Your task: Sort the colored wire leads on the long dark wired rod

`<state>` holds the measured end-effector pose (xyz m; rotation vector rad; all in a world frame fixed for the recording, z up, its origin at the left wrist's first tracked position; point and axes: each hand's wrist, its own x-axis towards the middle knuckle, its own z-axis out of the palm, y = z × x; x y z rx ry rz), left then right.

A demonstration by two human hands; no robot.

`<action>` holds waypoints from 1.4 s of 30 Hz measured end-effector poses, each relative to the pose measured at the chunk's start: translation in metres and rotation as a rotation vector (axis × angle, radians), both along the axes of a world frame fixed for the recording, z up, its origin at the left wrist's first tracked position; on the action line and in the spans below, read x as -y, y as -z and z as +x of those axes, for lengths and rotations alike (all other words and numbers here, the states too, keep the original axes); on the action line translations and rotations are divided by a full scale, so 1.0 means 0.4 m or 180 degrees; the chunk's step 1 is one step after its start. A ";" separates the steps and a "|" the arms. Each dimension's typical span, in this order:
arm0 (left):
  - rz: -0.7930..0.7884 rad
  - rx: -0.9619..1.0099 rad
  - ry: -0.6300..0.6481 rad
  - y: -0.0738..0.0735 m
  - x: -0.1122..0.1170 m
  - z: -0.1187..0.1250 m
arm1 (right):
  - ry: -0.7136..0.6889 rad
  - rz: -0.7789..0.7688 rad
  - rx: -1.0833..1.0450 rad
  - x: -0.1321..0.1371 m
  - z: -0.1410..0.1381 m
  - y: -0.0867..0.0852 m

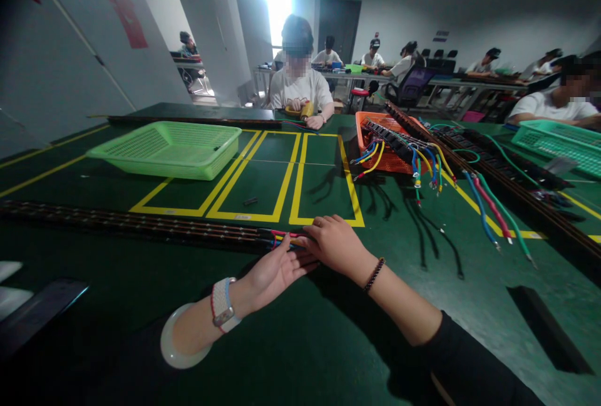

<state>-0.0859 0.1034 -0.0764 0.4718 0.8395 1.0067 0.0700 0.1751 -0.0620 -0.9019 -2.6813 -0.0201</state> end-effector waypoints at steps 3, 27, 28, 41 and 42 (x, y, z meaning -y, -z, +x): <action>-0.0015 0.0448 0.0158 0.010 -0.005 0.010 | 0.0055 -0.0723 -0.0219 -0.019 0.005 0.020; 0.0050 0.0776 -0.0056 0.033 -0.005 0.009 | 0.0036 -0.0790 -0.0100 0.018 -0.021 -0.002; 0.0083 0.0783 -0.0011 0.032 -0.005 0.008 | 0.0003 -0.1131 -0.0222 0.011 -0.021 0.000; -0.0205 0.0966 0.0305 0.035 -0.010 -0.008 | -0.0139 -0.2740 -0.0053 -0.090 -0.074 0.006; -0.0239 0.0964 0.0284 0.033 -0.009 -0.007 | -0.0112 -0.2661 -0.0044 -0.088 -0.075 0.003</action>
